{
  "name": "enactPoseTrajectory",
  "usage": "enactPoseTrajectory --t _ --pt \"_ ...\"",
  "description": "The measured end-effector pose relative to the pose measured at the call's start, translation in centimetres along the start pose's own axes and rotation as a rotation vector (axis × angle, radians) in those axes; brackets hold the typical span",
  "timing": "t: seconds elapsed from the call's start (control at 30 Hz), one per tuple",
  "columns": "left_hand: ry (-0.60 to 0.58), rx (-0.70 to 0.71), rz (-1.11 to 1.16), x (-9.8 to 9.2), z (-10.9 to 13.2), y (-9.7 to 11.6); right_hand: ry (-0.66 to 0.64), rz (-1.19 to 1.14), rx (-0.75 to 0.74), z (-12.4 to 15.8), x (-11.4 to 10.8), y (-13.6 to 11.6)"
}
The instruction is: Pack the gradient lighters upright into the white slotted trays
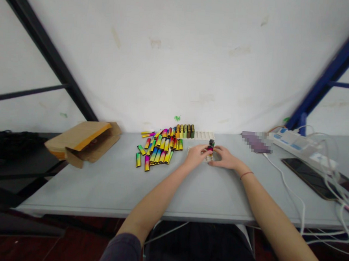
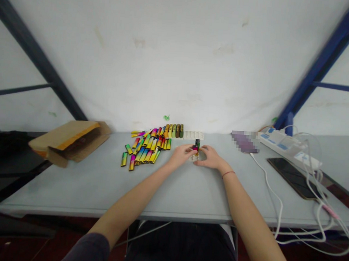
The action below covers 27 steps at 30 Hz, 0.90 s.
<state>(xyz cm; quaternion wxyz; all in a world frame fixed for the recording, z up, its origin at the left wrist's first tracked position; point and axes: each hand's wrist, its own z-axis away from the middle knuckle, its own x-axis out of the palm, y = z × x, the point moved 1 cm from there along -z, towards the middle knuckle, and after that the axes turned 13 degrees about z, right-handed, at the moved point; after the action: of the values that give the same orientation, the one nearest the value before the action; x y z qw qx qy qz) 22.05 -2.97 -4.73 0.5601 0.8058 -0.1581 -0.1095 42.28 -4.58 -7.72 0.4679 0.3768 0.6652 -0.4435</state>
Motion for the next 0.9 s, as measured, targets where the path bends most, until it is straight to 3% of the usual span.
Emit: enactPoseTrajectory --t 0.13,0.3,0.5,0.73,0.8,0.9 --pt "0.017 -0.007 -0.106 0.1 0.0 -0.5 0.007 0.001 -0.013 0.1 0.2 0.1" --pt "-0.016 0.054 -0.42 0.1 0.0 -0.4 0.013 0.031 -0.023 -0.3 0.4 0.7" --pt "-0.078 0.093 -0.61 -0.4 0.3 -0.2 -0.12 0.125 0.017 -1.3 -0.1 1.2" --pt "-0.107 0.112 -0.781 -2.2 -0.1 1.8 -0.075 0.137 0.016 -0.8 0.4 1.0" --pt "-0.037 0.076 -0.873 -3.4 -0.4 2.8 -0.064 0.132 -0.003 -0.7 0.5 1.1" --pt "0.169 -0.058 -1.032 -5.9 -0.8 3.9 -0.035 0.114 -0.038 -0.7 0.6 1.2"
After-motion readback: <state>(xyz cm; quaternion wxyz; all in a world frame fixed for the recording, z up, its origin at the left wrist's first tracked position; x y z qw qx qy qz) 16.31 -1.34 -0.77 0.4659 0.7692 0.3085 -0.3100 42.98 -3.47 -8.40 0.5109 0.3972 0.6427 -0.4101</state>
